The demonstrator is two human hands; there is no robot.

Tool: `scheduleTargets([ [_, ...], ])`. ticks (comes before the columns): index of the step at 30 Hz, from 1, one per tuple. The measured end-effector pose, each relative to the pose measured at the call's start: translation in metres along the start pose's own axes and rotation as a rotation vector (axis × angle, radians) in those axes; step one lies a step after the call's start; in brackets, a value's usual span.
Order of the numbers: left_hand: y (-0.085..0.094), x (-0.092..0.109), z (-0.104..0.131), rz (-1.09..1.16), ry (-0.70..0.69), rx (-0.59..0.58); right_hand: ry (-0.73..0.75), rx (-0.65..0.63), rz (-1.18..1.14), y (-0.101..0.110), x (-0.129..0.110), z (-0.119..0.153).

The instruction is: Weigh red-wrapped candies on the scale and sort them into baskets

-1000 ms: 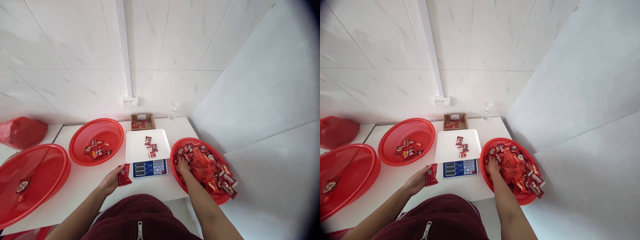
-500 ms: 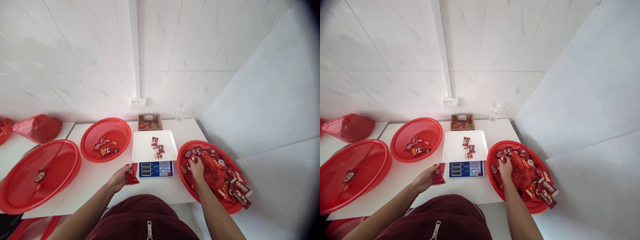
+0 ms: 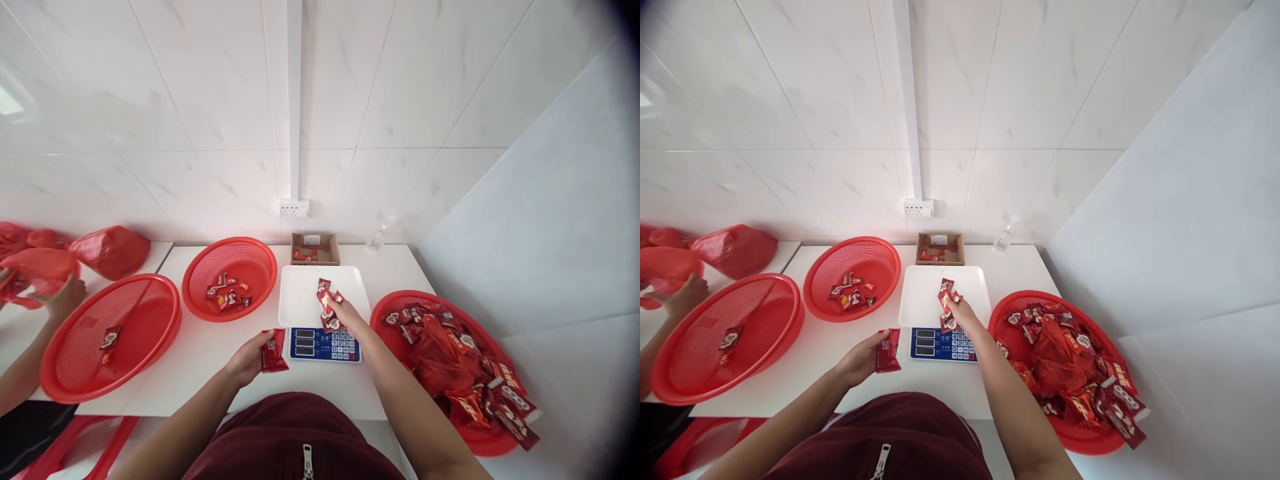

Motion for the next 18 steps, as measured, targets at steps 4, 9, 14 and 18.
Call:
scheduleTargets([
  [4, 0.011, -0.004, 0.003, 0.030, -0.007, 0.042, 0.053, 0.049, 0.018, 0.012, 0.004, -0.004],
  [9, 0.007, -0.005, 0.003, 0.039, 0.002, 0.030, -0.038, 0.097, -0.137, 0.027, 0.011, 0.004],
  [14, -0.004, -0.001, -0.004, 0.040, 0.000, -0.029, 0.005, 0.183, -0.191, 0.039, 0.006, 0.031],
  [18, -0.002, -0.001, -0.012, 0.038, -0.023, -0.064, 0.042, 0.298, -0.097, 0.064, 0.009, 0.066],
])
Point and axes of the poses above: each hand's wrist, its own z-axis away from the middle knuckle, its own y-axis out of the back of the hand, x = y × z, the point moved 3 cm from there along -z, towards the middle knuckle, and after that the axes turned 14 degrees about -x, right-handed, at the moved point
